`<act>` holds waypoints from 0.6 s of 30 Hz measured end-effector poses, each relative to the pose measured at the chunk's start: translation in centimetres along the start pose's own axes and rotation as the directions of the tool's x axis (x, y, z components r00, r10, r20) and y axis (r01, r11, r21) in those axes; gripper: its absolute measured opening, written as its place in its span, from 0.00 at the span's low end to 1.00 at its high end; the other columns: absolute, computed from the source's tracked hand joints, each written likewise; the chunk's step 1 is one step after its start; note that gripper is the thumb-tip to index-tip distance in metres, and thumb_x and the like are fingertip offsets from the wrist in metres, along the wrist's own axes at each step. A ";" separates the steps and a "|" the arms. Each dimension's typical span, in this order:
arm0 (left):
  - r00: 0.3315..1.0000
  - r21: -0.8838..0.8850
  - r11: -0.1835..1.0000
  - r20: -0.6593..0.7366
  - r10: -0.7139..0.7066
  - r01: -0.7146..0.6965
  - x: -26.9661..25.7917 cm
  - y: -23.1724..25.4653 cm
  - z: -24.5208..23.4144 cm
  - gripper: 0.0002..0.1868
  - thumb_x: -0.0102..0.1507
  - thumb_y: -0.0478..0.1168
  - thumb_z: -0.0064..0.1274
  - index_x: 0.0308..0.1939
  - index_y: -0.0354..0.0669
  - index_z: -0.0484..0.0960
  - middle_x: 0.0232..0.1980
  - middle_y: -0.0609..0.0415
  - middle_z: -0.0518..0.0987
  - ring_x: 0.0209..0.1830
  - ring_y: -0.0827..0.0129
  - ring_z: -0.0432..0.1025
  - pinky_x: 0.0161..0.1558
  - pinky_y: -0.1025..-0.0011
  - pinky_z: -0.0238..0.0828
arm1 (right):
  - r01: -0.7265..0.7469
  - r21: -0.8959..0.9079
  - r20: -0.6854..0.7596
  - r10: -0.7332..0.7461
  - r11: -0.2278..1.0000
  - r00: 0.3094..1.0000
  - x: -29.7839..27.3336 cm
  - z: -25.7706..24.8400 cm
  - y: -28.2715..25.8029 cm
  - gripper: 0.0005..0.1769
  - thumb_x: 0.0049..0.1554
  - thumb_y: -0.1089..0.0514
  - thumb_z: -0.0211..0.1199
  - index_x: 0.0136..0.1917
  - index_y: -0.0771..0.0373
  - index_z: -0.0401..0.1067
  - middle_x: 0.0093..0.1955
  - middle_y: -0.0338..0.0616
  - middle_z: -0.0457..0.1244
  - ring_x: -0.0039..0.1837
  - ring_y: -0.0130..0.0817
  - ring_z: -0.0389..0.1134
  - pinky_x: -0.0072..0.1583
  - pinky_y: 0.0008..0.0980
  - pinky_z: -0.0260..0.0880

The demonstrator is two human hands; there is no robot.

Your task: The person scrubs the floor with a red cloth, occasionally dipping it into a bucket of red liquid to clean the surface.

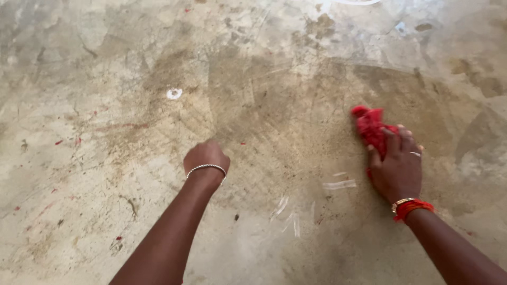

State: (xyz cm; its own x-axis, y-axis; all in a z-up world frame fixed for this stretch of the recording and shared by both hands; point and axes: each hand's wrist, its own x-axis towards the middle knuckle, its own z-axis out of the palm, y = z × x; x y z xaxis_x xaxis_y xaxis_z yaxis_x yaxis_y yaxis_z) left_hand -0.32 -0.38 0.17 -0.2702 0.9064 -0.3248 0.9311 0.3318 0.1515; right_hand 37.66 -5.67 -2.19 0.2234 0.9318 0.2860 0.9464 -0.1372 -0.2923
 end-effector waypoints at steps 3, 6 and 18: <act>0.999 -0.090 0.996 -0.045 0.008 -0.012 -0.3 -1.8 -1.1 0.17 0.64 0.41 0.49 0.54 0.50 0.86 0.56 0.46 0.83 0.57 0.53 0.78 0.58 0.59 0.76 | 0.125 -0.048 -0.221 -0.133 0.991 0.966 -1.5 1.2 -1.4 0.31 0.64 0.45 0.55 0.74 0.63 0.60 0.77 0.64 0.54 0.76 0.61 0.53 0.74 0.58 0.51; 0.999 -0.174 0.984 0.014 -0.037 0.038 0.0 -4.9 -2.6 0.20 0.63 0.43 0.47 0.58 0.61 0.84 0.60 0.55 0.82 0.60 0.57 0.76 0.59 0.59 0.73 | 0.298 -0.030 -0.143 -0.299 0.954 0.944 -6.6 2.9 -9.3 0.25 0.65 0.51 0.52 0.73 0.60 0.61 0.70 0.58 0.58 0.73 0.56 0.57 0.76 0.59 0.52; 0.963 -0.341 0.913 -0.069 -0.259 0.222 -0.2 -21.9 -3.5 0.24 0.67 0.57 0.45 0.58 0.51 0.84 0.60 0.45 0.83 0.60 0.52 0.75 0.63 0.58 0.69 | -0.692 0.612 0.510 -0.477 -0.384 0.716 -15.5 14.9 -34.3 0.19 0.68 0.51 0.56 0.58 0.69 0.73 0.52 0.49 0.68 0.51 0.39 0.69 0.53 0.39 0.71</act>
State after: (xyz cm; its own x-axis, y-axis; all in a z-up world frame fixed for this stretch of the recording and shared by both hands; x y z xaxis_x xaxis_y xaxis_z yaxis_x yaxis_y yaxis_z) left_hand -21.50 -6.85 0.21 -0.5187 0.8050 -0.2879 0.7069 0.5932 0.3851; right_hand -1.73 -10.44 -10.22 -0.4108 0.9037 -0.1208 -0.6606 -0.3863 -0.6437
